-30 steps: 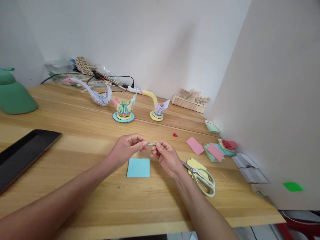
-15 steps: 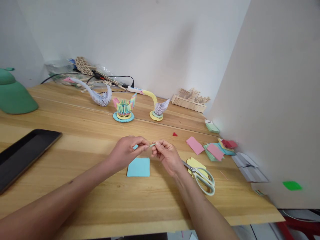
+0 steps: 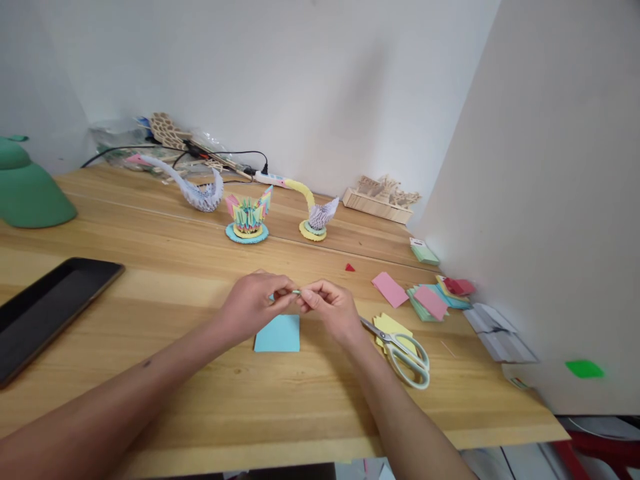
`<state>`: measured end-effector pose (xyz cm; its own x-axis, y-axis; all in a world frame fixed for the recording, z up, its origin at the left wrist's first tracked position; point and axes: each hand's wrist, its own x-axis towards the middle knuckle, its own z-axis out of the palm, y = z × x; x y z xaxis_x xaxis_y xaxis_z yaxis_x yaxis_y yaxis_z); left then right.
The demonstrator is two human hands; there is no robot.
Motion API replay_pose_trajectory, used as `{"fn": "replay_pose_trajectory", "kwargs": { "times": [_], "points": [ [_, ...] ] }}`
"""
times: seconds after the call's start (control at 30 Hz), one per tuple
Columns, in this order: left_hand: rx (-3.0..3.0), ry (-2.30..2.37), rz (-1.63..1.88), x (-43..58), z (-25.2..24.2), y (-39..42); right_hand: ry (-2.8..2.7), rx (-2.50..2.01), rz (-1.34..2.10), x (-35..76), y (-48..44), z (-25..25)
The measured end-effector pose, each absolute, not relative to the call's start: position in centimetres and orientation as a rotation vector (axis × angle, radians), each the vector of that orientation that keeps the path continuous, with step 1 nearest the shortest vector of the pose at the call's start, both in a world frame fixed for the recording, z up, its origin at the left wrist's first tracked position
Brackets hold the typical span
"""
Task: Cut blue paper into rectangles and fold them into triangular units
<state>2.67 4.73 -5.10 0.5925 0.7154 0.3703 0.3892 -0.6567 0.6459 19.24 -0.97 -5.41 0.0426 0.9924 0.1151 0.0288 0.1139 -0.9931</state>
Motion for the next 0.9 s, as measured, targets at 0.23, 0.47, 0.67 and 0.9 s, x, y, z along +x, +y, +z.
{"fn": "replay_pose_trajectory", "kwargs": {
  "times": [0.23, 0.47, 0.67, 0.9],
  "points": [
    [1.735, 0.770, 0.831, 2.5, -4.2, 4.6, -1.055, -1.073, 1.153, 19.8, -0.7, -5.5],
    [1.736, 0.786, 0.787, 2.6, -4.2, 4.6, -1.069, -1.055, 1.186, 19.8, -0.7, -5.6],
    [1.911, 0.833, 0.826, 2.6, -4.0, 4.3, -1.162, -1.128, 1.074, 19.8, -0.7, -5.5],
    [2.250, 0.883, 0.911, 2.7, -5.0, 4.6, -1.560, -1.312, 0.598, 19.3, -1.6, -5.0]
  ]
}}
